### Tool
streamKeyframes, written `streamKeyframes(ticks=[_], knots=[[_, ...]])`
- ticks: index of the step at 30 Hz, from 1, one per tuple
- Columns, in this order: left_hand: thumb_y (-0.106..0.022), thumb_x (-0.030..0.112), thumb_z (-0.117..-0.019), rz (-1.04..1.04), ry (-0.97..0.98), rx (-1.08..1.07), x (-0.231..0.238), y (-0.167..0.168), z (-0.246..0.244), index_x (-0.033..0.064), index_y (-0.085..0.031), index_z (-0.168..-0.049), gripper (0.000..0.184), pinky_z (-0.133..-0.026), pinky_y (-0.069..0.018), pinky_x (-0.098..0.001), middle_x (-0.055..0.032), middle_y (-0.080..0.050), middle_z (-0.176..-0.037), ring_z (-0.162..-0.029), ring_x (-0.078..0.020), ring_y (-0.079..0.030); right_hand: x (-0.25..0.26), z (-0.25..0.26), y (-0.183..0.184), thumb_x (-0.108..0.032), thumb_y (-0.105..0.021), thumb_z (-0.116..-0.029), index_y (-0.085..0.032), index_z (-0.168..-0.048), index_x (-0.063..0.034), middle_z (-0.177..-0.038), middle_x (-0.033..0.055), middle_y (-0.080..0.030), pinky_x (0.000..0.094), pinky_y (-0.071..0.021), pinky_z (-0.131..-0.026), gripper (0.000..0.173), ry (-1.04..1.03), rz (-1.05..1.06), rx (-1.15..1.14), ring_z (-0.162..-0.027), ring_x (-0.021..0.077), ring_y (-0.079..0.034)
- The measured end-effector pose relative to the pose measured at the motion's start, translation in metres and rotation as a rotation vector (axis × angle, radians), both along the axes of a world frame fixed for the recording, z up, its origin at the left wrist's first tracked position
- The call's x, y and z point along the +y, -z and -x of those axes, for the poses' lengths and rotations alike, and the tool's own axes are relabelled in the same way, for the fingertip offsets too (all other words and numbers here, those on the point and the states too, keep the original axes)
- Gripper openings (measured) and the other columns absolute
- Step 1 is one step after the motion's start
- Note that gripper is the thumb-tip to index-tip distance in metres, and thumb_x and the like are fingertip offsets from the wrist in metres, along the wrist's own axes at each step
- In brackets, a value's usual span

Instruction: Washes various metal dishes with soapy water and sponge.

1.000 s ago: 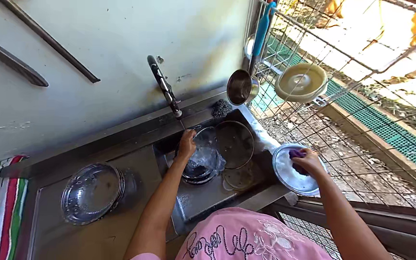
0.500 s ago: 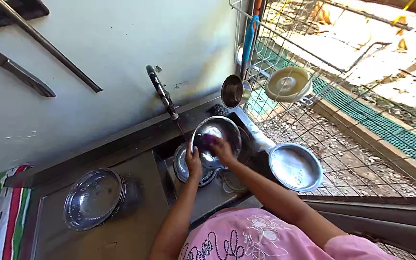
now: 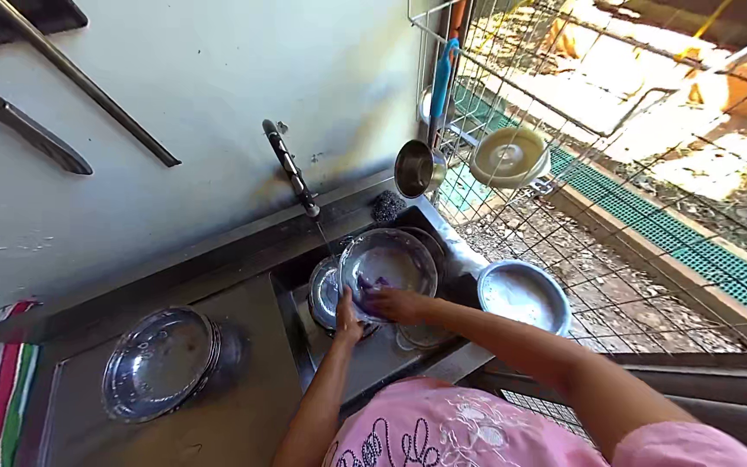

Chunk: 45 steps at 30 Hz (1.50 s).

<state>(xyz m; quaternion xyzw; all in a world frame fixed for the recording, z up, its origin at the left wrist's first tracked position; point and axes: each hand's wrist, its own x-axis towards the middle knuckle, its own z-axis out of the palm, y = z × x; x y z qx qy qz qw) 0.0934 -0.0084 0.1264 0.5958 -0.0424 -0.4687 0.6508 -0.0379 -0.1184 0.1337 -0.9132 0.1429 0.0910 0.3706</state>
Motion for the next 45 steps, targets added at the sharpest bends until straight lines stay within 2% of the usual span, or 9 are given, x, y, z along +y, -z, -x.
streamKeyframes(ticks=[5, 10, 13, 20, 25, 30, 36, 42, 45], knots=[[-0.03, 0.026, -0.1134, -0.055, 0.11, 0.012, 0.011, -0.002, 0.016, 0.0059, -0.02, -0.16, 0.052, -0.11, -0.0441, -0.0469, -0.0232, -0.037, -0.157, -0.137, -0.0296, -0.047, -0.037, 0.027, 0.002, 0.001, -0.047, -0.0989, -0.043, -0.155, -0.0055, -0.168, 0.023, -0.023, 0.0637, -0.0126, -0.126, 0.057, 0.129, 0.35, 0.069, -0.157, 0.0436, -0.016], [-0.025, 0.031, -0.1138, -0.026, 0.091, -0.057, -0.011, -0.001, 0.014, 0.0003, -0.029, -0.155, 0.051, -0.105, -0.0459, -0.0444, -0.0231, -0.048, -0.146, -0.127, -0.0269, -0.053, 0.008, -0.004, 0.005, -0.017, -0.046, -0.1079, -0.044, -0.154, -0.0009, -0.164, 0.0241, -0.031, 0.053, -0.0244, -0.125, 0.048, 0.135, -0.098, -0.091, -0.152, 0.04, -0.031], [-0.033, 0.029, -0.113, -0.122, 0.06, -0.129, 0.006, -0.008, -0.015, 0.0007, -0.031, -0.156, 0.051, -0.113, -0.0401, -0.0499, -0.0244, -0.041, -0.155, -0.139, -0.0311, -0.046, -0.012, 0.029, 0.004, -0.025, -0.051, -0.1068, -0.06, -0.145, -0.0139, -0.16, 0.0141, -0.044, 0.0644, -0.0205, -0.122, 0.041, -0.033, 0.133, 0.034, -0.153, 0.0402, -0.03], [-0.026, 0.031, -0.1136, 0.006, 0.15, 0.016, -0.012, -0.003, 0.016, 0.002, -0.032, -0.153, 0.049, -0.1, -0.0499, -0.0407, -0.0194, -0.053, -0.139, -0.119, -0.0225, -0.058, -0.007, -0.006, 0.016, -0.049, -0.06, -0.0987, -0.035, -0.158, -0.0015, -0.168, 0.0267, -0.018, 0.0566, -0.0235, -0.124, 0.081, 0.178, 0.01, -0.163, -0.154, 0.0426, -0.024], [-0.038, 0.03, -0.1118, -0.177, 0.13, -0.051, -0.009, -0.003, -0.04, 0.0022, -0.039, -0.153, 0.05, -0.111, -0.0422, -0.0505, -0.023, -0.047, -0.151, -0.136, -0.0308, -0.05, 0.004, 0.017, -0.005, 0.006, -0.081, -0.0763, -0.053, -0.146, -0.0001, -0.152, 0.0264, -0.047, 0.0637, -0.0397, -0.112, 0.075, -0.23, 0.022, 0.159, -0.14, 0.0462, -0.046], [-0.032, 0.034, -0.1125, -0.168, 0.099, 0.086, -0.011, 0.005, 0.017, 0.0057, -0.021, -0.16, 0.056, -0.096, -0.0492, -0.0498, -0.0275, -0.048, -0.143, -0.12, -0.0352, -0.056, 0.015, -0.011, -0.014, -0.003, -0.068, -0.0915, -0.062, -0.125, 0.0113, -0.125, 0.0326, -0.063, 0.0639, -0.0448, -0.104, 0.037, 0.072, 0.024, 0.156, -0.121, 0.048, -0.06], [-0.032, 0.03, -0.1134, -0.251, 0.064, -0.091, 0.0, 0.005, -0.018, -0.0051, -0.037, -0.151, 0.052, -0.115, -0.0357, -0.0534, -0.0278, -0.039, -0.155, -0.142, -0.0358, -0.042, 0.027, 0.021, 0.016, 0.014, -0.064, -0.0855, -0.051, -0.149, -0.0027, -0.15, 0.0285, -0.049, 0.0654, -0.0355, -0.114, 0.067, -0.11, 0.111, 0.111, -0.141, 0.0487, -0.043], [-0.023, 0.034, -0.1137, -0.104, 0.013, 0.023, -0.01, 0.003, 0.022, -0.0044, -0.047, -0.134, 0.05, -0.082, -0.052, -0.0365, -0.0168, -0.06, -0.109, -0.093, -0.0193, -0.06, 0.039, -0.013, -0.011, 0.0, -0.068, -0.0884, -0.059, -0.134, 0.0087, -0.132, 0.0317, -0.06, 0.0575, -0.0447, -0.108, 0.047, 0.214, -0.031, -0.008, -0.125, 0.0451, -0.058], [-0.028, 0.033, -0.1136, -0.138, 0.013, -0.03, 0.004, 0.0, -0.003, -0.0014, -0.029, -0.156, 0.055, -0.112, -0.0409, -0.0503, -0.0268, -0.044, -0.151, -0.136, -0.0325, -0.049, 0.03, 0.01, 0.001, -0.039, -0.065, -0.0995, -0.055, -0.143, 0.0013, -0.143, 0.0255, -0.057, 0.059, -0.0383, -0.115, 0.061, 0.067, 0.012, 0.036, -0.136, 0.0409, -0.052]])
